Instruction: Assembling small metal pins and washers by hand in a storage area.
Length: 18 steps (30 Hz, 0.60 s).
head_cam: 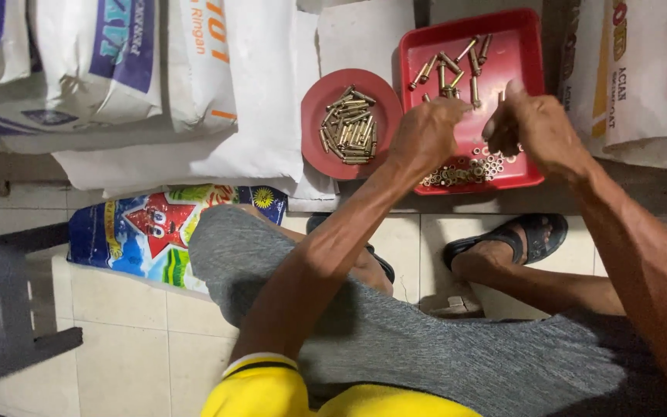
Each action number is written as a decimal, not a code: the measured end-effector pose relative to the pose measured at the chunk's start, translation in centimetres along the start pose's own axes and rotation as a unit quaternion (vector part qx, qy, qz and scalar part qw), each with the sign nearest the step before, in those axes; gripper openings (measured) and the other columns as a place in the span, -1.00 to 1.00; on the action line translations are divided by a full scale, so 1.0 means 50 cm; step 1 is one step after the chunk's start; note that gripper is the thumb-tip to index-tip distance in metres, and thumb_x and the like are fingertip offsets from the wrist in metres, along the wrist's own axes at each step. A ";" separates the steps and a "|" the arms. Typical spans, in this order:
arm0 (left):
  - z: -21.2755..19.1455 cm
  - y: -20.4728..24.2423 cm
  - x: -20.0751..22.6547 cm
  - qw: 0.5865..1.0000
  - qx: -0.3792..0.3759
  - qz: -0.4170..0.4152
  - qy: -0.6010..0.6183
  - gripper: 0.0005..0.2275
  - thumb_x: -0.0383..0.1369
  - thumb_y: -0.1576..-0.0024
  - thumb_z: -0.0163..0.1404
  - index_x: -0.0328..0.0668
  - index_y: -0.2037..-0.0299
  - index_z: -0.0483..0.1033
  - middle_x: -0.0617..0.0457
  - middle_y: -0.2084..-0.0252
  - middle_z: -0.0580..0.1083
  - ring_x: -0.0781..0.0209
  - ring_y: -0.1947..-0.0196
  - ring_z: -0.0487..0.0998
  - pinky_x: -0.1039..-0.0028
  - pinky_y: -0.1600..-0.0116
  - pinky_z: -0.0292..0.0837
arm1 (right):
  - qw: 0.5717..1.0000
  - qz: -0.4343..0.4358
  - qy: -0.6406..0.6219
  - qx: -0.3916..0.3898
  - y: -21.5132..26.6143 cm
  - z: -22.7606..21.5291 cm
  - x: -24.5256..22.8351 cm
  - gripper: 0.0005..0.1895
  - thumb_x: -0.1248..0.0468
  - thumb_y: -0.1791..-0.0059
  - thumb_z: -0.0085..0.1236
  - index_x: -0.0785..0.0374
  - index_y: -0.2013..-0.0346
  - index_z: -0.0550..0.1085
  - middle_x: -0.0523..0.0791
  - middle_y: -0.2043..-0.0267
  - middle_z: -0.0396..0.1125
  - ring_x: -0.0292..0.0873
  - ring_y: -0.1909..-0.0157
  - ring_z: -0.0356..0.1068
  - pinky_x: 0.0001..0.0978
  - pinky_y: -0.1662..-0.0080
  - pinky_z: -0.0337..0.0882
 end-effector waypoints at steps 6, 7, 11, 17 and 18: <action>0.129 0.002 -0.149 0.965 -0.010 -0.215 0.150 -0.86 -0.57 -0.24 -0.08 -0.29 0.32 0.54 0.04 0.52 0.49 0.25 0.63 0.50 0.53 0.64 0.49 | 0.992 0.113 0.000 0.062 -0.025 -0.014 0.059 -0.44 0.02 -0.35 -0.34 0.33 0.22 0.49 0.02 0.28 0.41 -0.08 0.31 0.33 -0.24 0.24 0.36; 0.106 -0.004 -0.127 0.964 -0.008 -0.219 0.147 -0.86 -0.57 -0.24 -0.08 -0.29 0.32 0.54 0.04 0.52 0.49 0.25 0.63 0.50 0.53 0.64 0.49 | 0.992 0.111 -0.001 0.056 -0.032 -0.017 0.090 -0.44 0.02 -0.35 -0.34 0.33 0.22 0.49 0.02 0.28 0.41 -0.08 0.31 0.33 -0.24 0.24 0.36; 0.095 0.007 -0.150 0.956 0.025 -0.253 0.147 -0.76 -0.48 -0.24 -0.04 -0.16 -0.09 0.53 -0.16 0.02 0.58 0.03 0.26 0.53 0.35 0.31 0.48 | 0.994 0.075 0.072 0.038 -0.056 -0.001 0.163 -0.49 0.02 -0.30 -0.04 0.27 0.41 0.48 -0.10 0.45 0.35 -0.22 0.41 0.23 -0.29 0.32 0.21; -0.027 0.059 -0.315 0.942 0.080 -0.321 0.049 -0.87 -0.50 -0.09 -0.11 -0.17 0.28 0.52 -0.01 0.38 0.57 0.07 0.43 0.53 0.25 0.41 0.41 | 0.989 0.086 0.117 0.008 -0.047 0.015 0.137 -0.61 0.10 -0.25 -0.02 0.33 0.29 0.52 -0.02 0.34 0.40 -0.12 0.33 0.28 -0.22 0.26 0.26; -0.040 0.076 -0.373 0.940 0.075 -0.333 -0.024 -0.90 -0.52 0.06 -0.14 -0.17 0.48 0.45 -0.05 0.48 0.52 -0.08 0.40 0.53 0.06 0.37 0.32 | 0.980 0.087 0.179 -0.011 -0.048 0.020 0.128 -0.52 0.03 -0.25 -0.06 0.32 0.38 0.48 0.04 0.42 0.34 -0.02 0.40 0.24 -0.09 0.29 0.23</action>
Point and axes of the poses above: each hand's wrist, its own y-axis away from the middle knuckle, its own z-axis out of the palm, x = y × z, the point moved 4 cm from there along -y, towards the middle knuckle
